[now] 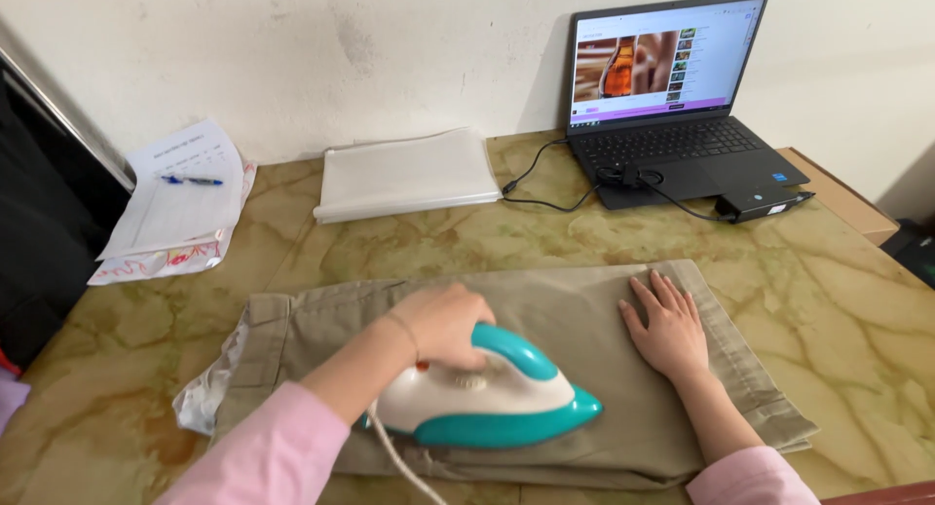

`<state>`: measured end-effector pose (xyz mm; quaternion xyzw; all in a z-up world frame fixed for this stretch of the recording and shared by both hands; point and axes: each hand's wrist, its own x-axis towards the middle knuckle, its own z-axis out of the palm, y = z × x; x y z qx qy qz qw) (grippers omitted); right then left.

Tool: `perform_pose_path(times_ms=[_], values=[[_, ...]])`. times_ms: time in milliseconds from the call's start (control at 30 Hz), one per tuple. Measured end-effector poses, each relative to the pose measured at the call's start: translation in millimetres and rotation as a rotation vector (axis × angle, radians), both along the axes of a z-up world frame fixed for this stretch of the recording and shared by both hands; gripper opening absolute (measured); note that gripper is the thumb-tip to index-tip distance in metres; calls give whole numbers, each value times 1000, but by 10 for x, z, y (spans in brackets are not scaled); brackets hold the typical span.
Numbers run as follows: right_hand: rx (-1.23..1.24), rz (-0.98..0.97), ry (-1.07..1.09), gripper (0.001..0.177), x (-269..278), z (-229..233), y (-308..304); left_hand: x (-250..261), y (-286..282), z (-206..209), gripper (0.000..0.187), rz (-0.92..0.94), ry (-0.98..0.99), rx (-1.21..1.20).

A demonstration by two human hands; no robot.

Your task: Ironing a pair of beige trousers on a table using an electric iron.

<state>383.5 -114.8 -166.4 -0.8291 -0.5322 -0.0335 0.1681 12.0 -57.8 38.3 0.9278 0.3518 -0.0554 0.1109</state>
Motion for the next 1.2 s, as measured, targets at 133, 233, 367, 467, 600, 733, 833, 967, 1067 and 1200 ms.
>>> perform_pose_path(times_ms=[133,233,367,467,600,733,833,967,1067,1200], values=[[-3,-11,-3,62,5,-20,15,25,85,-111,29,38,-29,65],[-6,-17,-16,64,20,-52,27,205,265,-320,35,142,-90,118],[-11,-18,-6,64,-31,24,1,554,548,-609,30,293,-153,198],[10,-17,-2,63,-11,4,5,565,615,-638,35,320,-197,201],[5,-21,-26,62,17,-41,23,224,372,-313,33,112,-144,148],[-20,-9,-6,63,61,-70,33,-191,162,-62,36,32,-72,143],[-19,-12,-4,63,47,-39,12,-280,220,-179,36,165,-86,174],[10,-24,5,63,38,-79,21,-129,412,-442,34,379,-147,215],[32,-27,6,63,1,-6,-15,2,559,-627,30,599,-220,286],[12,-27,2,60,-13,30,-15,-79,465,-398,36,441,-203,247]])
